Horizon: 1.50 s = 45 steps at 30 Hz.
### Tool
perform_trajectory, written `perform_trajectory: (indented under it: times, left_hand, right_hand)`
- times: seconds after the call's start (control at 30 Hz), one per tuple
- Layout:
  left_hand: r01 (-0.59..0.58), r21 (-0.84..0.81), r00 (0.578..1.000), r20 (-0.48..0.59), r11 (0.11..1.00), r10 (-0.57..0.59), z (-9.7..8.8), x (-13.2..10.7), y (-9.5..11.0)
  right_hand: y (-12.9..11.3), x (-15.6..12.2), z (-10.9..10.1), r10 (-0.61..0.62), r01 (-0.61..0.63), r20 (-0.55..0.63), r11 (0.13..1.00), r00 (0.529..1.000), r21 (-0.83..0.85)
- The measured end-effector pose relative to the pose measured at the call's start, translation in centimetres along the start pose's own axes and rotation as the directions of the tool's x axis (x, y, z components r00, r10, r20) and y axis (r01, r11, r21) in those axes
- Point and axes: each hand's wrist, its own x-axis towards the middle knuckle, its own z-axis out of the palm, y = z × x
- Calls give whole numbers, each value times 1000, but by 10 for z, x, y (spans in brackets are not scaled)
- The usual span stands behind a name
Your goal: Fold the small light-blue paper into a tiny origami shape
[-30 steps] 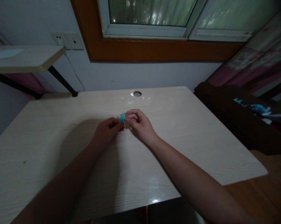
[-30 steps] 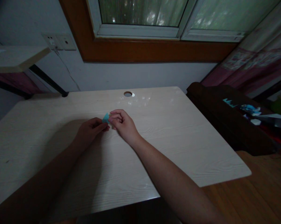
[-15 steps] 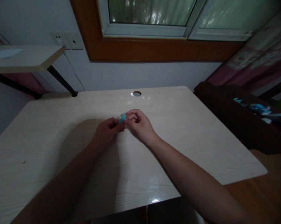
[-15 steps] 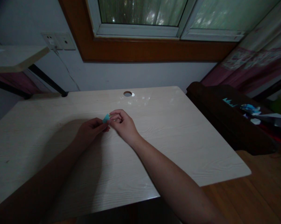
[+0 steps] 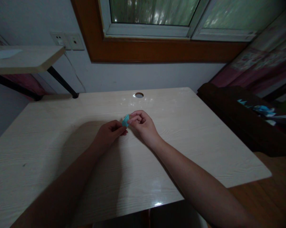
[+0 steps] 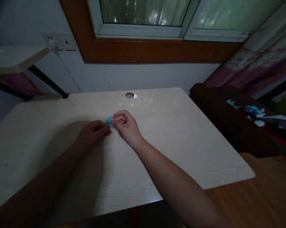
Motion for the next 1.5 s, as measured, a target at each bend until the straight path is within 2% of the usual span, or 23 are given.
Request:
perform_trajectory:
  times: [0.4,0.57,0.7,0.9,1.03,1.3,1.5]
  left_hand:
    - [-19,19,1000,-7,1000,19,-1,2,-2]
    - [-30,77,1000,1,997,30,-2,4,-7]
    - [-59,105,998,13,993,58,-1,3,-6]
    - [-15,-16,999,29,1000,15,1,-2,6]
    - [-8,-56,1000,23,998,10,0,-2,6]
    - [-7,-33,999,32,999,8,1,-1,6]
    - [-9,-7,999,51,1000,9,0,-1,6]
  right_hand:
    - [-1,1,1,-12,14,-68,1000,998,23]
    - [-2,2,0,-14,16,-95,999,995,30]
    - [-3,2,1,-11,12,-90,1000,996,18]
    - [-2,1,1,-16,18,-84,1000,996,15]
    - [-2,2,1,-13,16,-66,999,998,51]
    - [0,3,-1,37,-35,-26,998,999,61]
    - [1,3,-1,14,-12,-19,998,1000,59]
